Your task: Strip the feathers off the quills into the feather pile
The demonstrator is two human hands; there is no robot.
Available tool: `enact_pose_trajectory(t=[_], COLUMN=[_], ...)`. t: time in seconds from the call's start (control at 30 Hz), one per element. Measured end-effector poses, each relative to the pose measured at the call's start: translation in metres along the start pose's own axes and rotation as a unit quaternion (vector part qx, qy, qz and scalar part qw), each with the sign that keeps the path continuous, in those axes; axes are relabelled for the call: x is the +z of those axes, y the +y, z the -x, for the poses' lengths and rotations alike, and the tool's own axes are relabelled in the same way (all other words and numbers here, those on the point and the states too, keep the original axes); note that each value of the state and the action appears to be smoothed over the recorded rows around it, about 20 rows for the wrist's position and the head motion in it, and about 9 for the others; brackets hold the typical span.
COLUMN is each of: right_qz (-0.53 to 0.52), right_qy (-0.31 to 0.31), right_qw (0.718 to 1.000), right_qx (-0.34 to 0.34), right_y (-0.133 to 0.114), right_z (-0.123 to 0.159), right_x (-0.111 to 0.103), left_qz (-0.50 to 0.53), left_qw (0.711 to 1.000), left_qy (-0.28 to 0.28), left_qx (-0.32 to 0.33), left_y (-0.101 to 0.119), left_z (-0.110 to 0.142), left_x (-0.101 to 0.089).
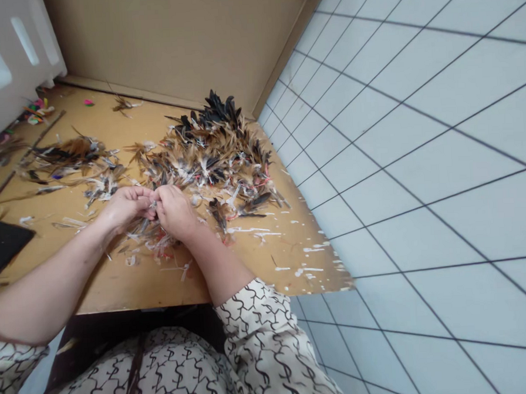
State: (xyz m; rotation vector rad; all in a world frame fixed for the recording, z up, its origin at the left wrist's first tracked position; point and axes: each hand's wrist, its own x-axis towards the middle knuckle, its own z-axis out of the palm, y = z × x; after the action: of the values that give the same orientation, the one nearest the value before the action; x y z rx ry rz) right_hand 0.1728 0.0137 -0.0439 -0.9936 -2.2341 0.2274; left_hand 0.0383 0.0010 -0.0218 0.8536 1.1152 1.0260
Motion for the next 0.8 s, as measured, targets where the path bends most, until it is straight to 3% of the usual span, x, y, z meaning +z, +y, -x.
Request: enact_pose_trajectory(t=[0.57,0.8], right_qz=[-0.014,0.0], right_qy=[0.029,0.078], right_qw=[0.999,0.997], right_qx=[0.002,0.006], right_y=[-0.0011,-0.0041], right_z=[0.0011,0.002], right_x=[-0.0018,-0.0057], left_qz=[-0.033,-0.056], left_qw=[0.999,0.996], left_qy=[-0.01,0.005], left_qx=[0.028,0.071], left_y=[0.0031,0.0039], left_z=[0.0013,0.0032], left_x=[-0.0016,0.0014])
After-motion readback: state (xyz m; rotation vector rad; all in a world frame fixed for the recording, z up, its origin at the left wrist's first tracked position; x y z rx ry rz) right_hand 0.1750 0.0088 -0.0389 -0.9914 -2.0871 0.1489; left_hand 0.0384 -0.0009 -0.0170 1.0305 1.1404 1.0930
